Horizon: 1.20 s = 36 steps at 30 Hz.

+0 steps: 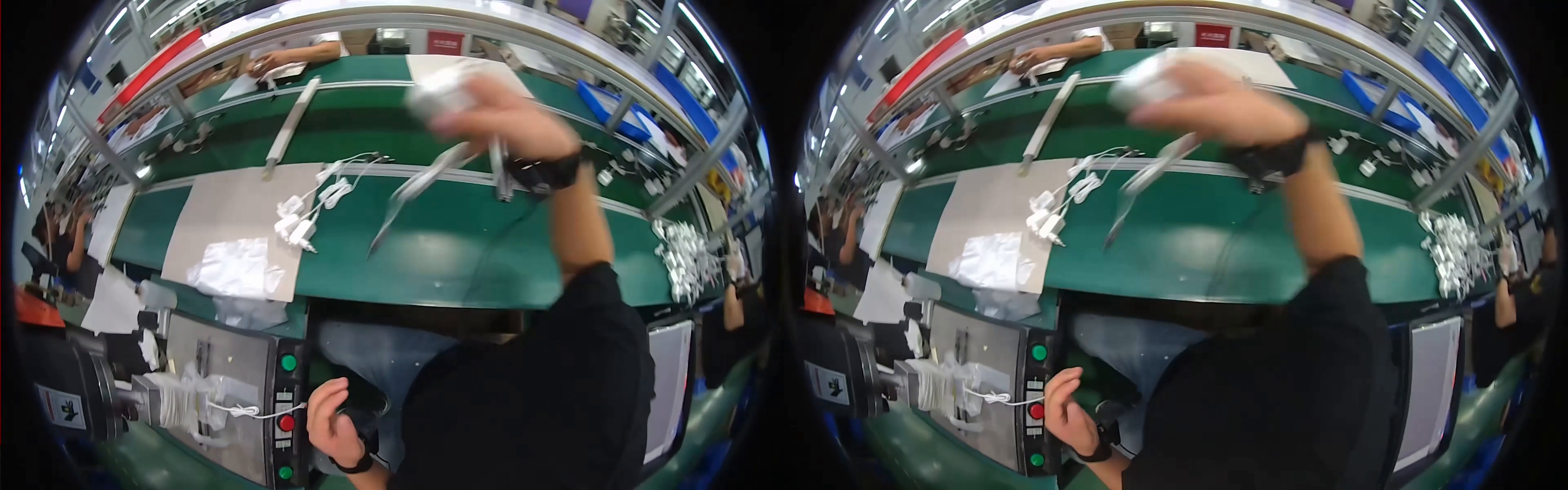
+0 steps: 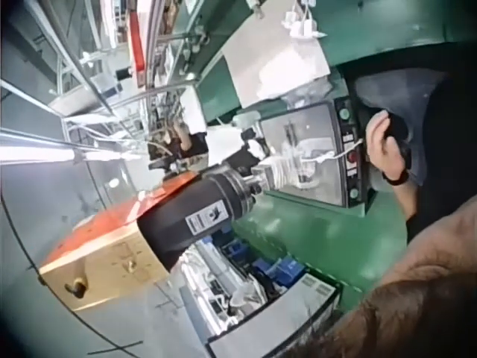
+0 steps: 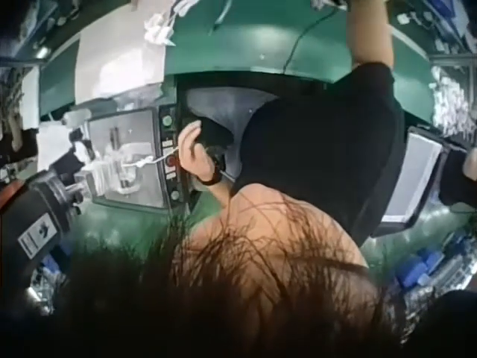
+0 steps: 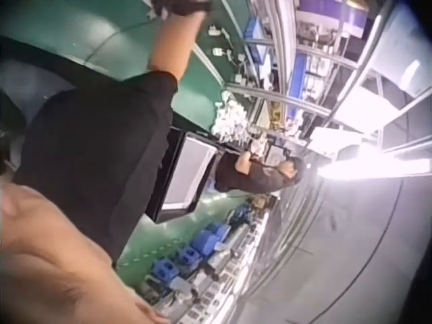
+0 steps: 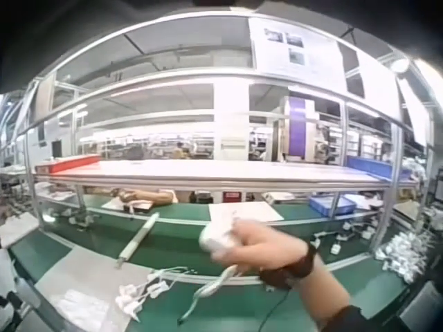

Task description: Operate an assembly machine to join electronic components.

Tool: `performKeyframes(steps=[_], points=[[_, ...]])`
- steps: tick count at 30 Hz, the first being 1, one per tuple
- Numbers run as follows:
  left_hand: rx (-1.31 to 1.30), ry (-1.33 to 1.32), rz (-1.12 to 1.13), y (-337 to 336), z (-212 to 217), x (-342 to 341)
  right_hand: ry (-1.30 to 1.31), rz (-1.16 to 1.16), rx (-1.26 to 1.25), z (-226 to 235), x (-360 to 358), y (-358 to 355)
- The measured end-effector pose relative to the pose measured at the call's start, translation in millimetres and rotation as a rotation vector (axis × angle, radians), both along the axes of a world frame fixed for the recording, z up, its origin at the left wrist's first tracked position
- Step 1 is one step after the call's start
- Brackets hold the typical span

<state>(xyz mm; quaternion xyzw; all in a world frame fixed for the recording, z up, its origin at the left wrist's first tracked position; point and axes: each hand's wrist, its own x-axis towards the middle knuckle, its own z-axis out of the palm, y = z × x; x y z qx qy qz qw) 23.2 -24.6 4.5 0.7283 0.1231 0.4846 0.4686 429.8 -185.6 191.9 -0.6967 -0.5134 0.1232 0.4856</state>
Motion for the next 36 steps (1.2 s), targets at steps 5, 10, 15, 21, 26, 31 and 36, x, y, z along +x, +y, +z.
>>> performKeyframes(steps=[5,10,15,21,26,31,36], points=[[-0.313,0.081,0.067,12.3,-54.5,-30.1,-0.329,-0.494,-0.155,-36.8,186.0,-145.4],[-0.587,0.045,0.125,-4.1,-83.8,-58.0,-0.569,-0.695,-0.703,-108.0,227.1,-114.5],[-0.682,0.087,0.201,-6.2,-83.3,-56.5,-0.533,0.118,-0.121,-125.9,112.4,117.8],[-0.594,0.146,0.311,-9.4,-67.7,-53.2,-0.733,0.573,-0.073,-166.5,-23.7,259.6],[-0.318,0.062,0.650,26.8,-48.8,-84.3,-0.498,0.458,-0.285,-187.0,-14.6,274.7],[-0.829,-0.427,0.662,129.0,-50.0,-109.0,-0.694,0.516,-0.162,-195.0,-0.2,249.0],[-1.111,-0.694,0.389,155.5,-59.2,-120.5,0.067,0.185,0.070,-123.8,-17.3,184.1]])
